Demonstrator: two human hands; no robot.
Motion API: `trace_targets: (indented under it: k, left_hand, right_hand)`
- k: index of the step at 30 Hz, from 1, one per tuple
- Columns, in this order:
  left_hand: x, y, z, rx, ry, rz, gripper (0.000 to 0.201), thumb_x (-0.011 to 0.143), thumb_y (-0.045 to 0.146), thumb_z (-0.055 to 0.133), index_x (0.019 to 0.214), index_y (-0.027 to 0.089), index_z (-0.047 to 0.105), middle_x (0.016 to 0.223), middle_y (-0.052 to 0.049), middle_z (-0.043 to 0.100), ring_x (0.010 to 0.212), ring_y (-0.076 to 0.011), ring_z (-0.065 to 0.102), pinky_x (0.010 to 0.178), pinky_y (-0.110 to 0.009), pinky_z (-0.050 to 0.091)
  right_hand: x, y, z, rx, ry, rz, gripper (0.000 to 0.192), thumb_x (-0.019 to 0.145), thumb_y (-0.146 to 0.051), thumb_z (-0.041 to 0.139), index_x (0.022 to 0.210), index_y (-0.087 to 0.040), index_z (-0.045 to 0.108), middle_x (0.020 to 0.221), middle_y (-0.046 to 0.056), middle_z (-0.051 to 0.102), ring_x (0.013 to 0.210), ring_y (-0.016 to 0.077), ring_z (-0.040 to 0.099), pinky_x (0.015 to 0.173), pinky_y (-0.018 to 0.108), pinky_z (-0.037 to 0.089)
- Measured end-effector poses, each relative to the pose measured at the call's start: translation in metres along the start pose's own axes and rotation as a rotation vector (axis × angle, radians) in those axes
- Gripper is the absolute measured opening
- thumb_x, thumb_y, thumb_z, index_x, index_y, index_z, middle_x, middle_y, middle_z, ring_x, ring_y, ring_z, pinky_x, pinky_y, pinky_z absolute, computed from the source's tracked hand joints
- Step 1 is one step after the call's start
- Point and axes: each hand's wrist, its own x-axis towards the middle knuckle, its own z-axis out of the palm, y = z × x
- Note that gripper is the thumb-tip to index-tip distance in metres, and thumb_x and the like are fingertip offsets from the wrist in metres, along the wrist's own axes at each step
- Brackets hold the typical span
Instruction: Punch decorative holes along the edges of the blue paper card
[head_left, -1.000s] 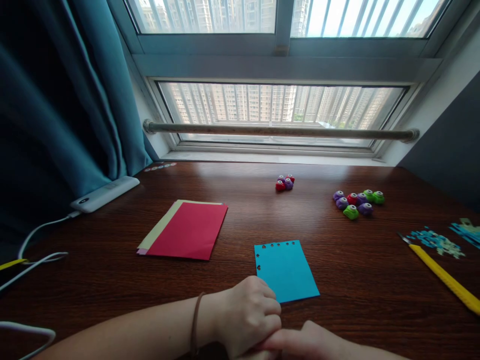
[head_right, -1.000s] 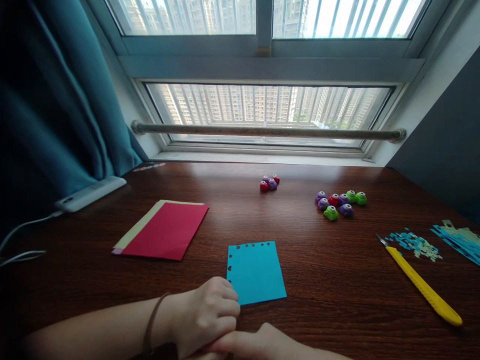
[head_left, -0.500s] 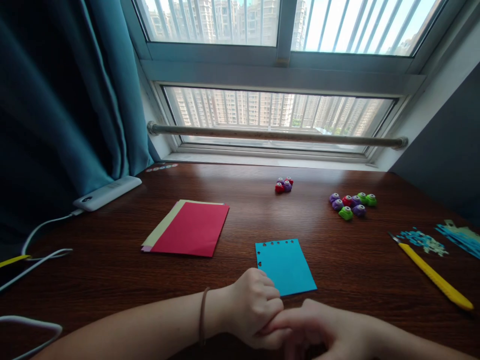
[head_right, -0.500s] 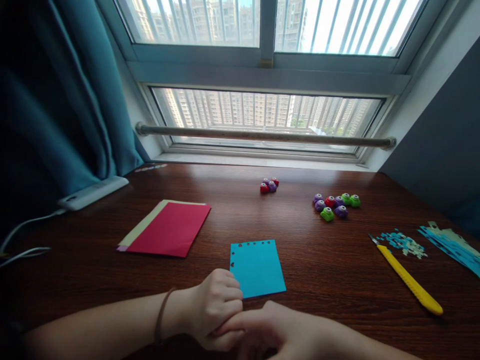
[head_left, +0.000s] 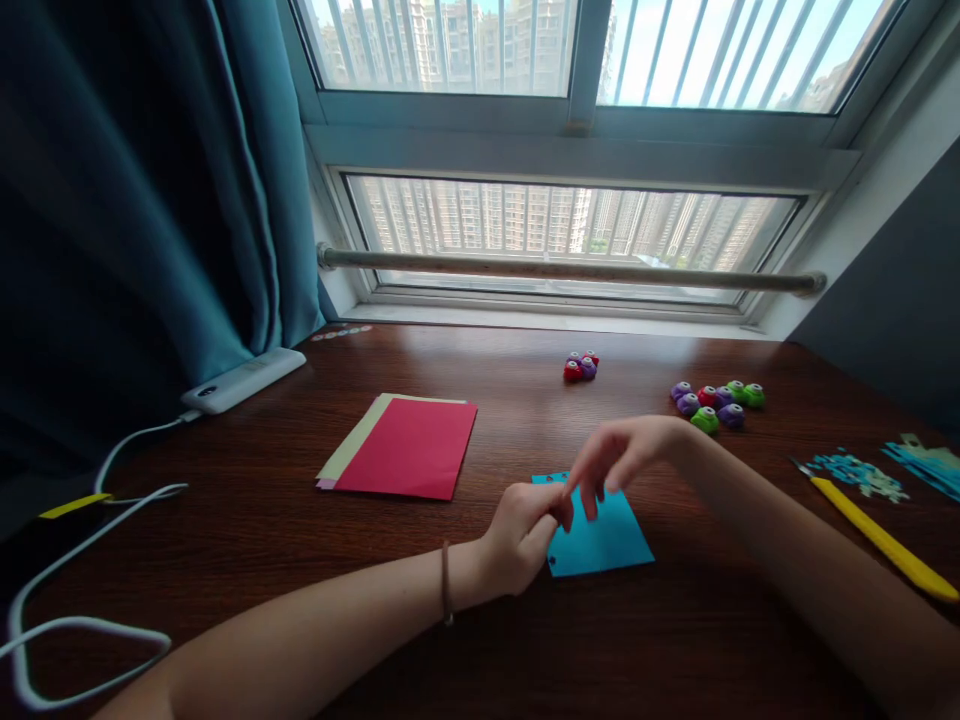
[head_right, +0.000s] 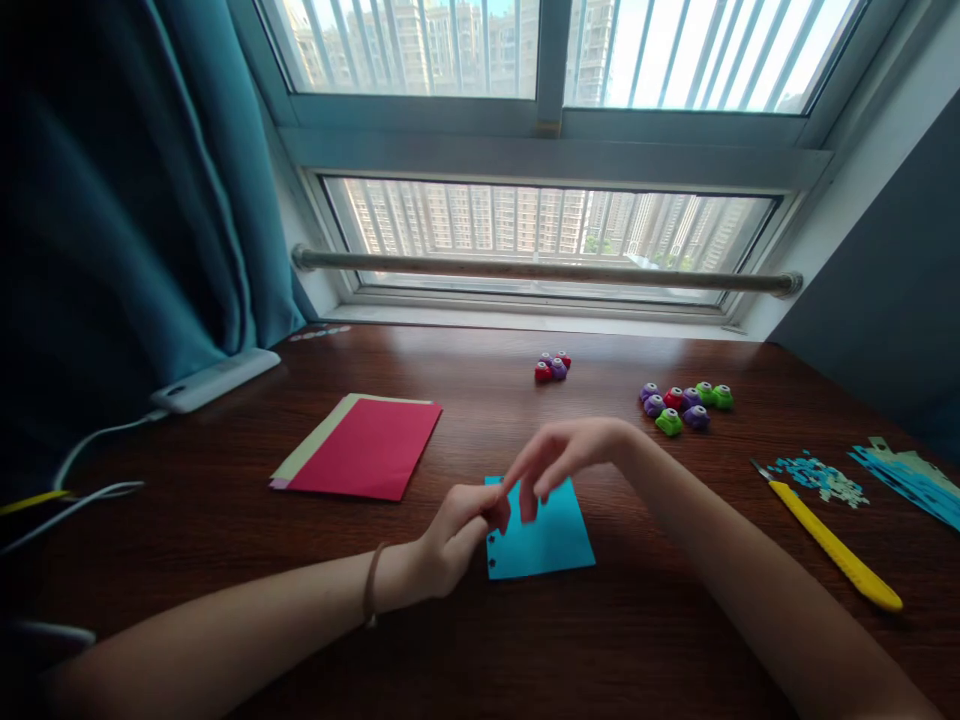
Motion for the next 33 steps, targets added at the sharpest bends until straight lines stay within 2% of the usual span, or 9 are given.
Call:
trace_targets:
  k: [1,2,3,7,14,22,26,30,33]
  left_hand:
    - [0.002,-0.002,0.0,0.025,0.061,-0.07,0.017,0.076,0.018,0.029,0.071,0.018,0.045,0.065,-0.001,0.05,0.06,-0.0156,0.048,0.059,-0.026,0.037]
    - [0.004,-0.004,0.0,0.053,0.118,-0.138,0.016,0.077,0.016,0.03,0.075,0.018,0.046,0.068,-0.001,0.051,0.062,-0.016,0.049,0.06,-0.027,0.037]
    - [0.007,-0.007,0.001,0.081,0.166,-0.197,0.015,0.077,0.016,0.032,0.079,0.018,0.046,0.072,-0.001,0.052,0.065,-0.0166,0.049,0.061,-0.027,0.037]
    - [0.013,-0.016,0.005,0.176,0.232,-0.323,0.018,0.073,0.013,0.044,0.09,0.017,0.048,0.089,-0.004,0.053,0.082,-0.02,0.049,0.072,-0.031,0.039]
    - [0.014,-0.019,0.008,0.305,0.15,-0.353,0.019,0.073,0.022,0.06,0.09,0.017,0.054,0.096,-0.006,0.05,0.094,-0.0252,0.043,0.084,-0.037,0.036]
    - [0.014,-0.022,0.009,0.366,0.081,-0.336,0.044,0.059,0.036,0.08,0.091,0.018,0.056,0.1,-0.005,0.05,0.094,-0.0263,0.042,0.081,-0.036,0.036]
    - [0.016,-0.022,0.008,0.367,0.064,-0.33,0.044,0.058,0.037,0.081,0.089,0.019,0.055,0.095,-0.003,0.052,0.092,-0.0257,0.044,0.079,-0.035,0.036]
    - [0.017,-0.02,0.008,0.356,0.051,-0.332,0.043,0.06,0.034,0.08,0.09,0.019,0.052,0.092,-0.002,0.054,0.091,-0.0252,0.045,0.078,-0.036,0.035]
    - [0.018,-0.018,0.009,0.343,0.043,-0.332,0.04,0.062,0.029,0.08,0.089,0.019,0.052,0.09,-0.001,0.055,0.09,-0.0245,0.046,0.08,-0.037,0.034]
  right_hand:
    - [0.001,0.007,-0.018,-0.097,0.374,-0.008,0.047,0.076,-0.047,0.062,0.107,-0.011,0.064,0.087,0.012,0.066,0.08,0.0243,0.064,0.072,0.035,0.051]
    - [0.003,0.016,-0.036,-0.218,0.873,-0.027,0.045,0.075,-0.049,0.06,0.099,-0.012,0.067,0.082,0.01,0.066,0.072,0.0224,0.064,0.066,0.033,0.052]
    - [0.004,0.026,-0.054,-0.267,1.099,-0.029,0.043,0.08,-0.046,0.054,0.106,-0.013,0.063,0.093,0.012,0.065,0.078,0.0217,0.063,0.069,0.034,0.051]
    - [0.005,0.067,-0.105,-0.448,1.513,0.058,0.033,0.077,-0.026,0.054,0.106,-0.013,0.061,0.11,0.014,0.057,0.09,0.024,0.057,0.082,0.041,0.045]
    - [0.011,0.107,-0.118,-0.695,1.535,0.173,0.021,0.068,-0.015,0.06,0.088,-0.017,0.067,0.101,0.008,0.056,0.093,0.024,0.053,0.09,0.037,0.039]
    - [0.004,0.1,-0.1,-0.676,1.57,0.228,0.018,0.067,-0.017,0.065,0.085,-0.014,0.065,0.094,0.011,0.058,0.084,0.0244,0.057,0.084,0.039,0.043]
    - [-0.011,0.087,-0.059,-0.557,1.526,0.159,0.019,0.069,-0.015,0.064,0.088,-0.014,0.065,0.083,0.008,0.064,0.077,0.0223,0.062,0.079,0.037,0.049]
    - [-0.028,0.077,0.013,-0.397,1.461,0.039,0.026,0.077,-0.027,0.061,0.1,-0.016,0.059,0.094,0.007,0.066,0.087,0.0204,0.063,0.077,0.03,0.053]
    - [-0.039,0.076,0.059,-0.204,1.389,-0.065,0.026,0.079,-0.028,0.061,0.102,-0.016,0.058,0.098,0.008,0.065,0.092,0.0215,0.062,0.084,0.034,0.051]
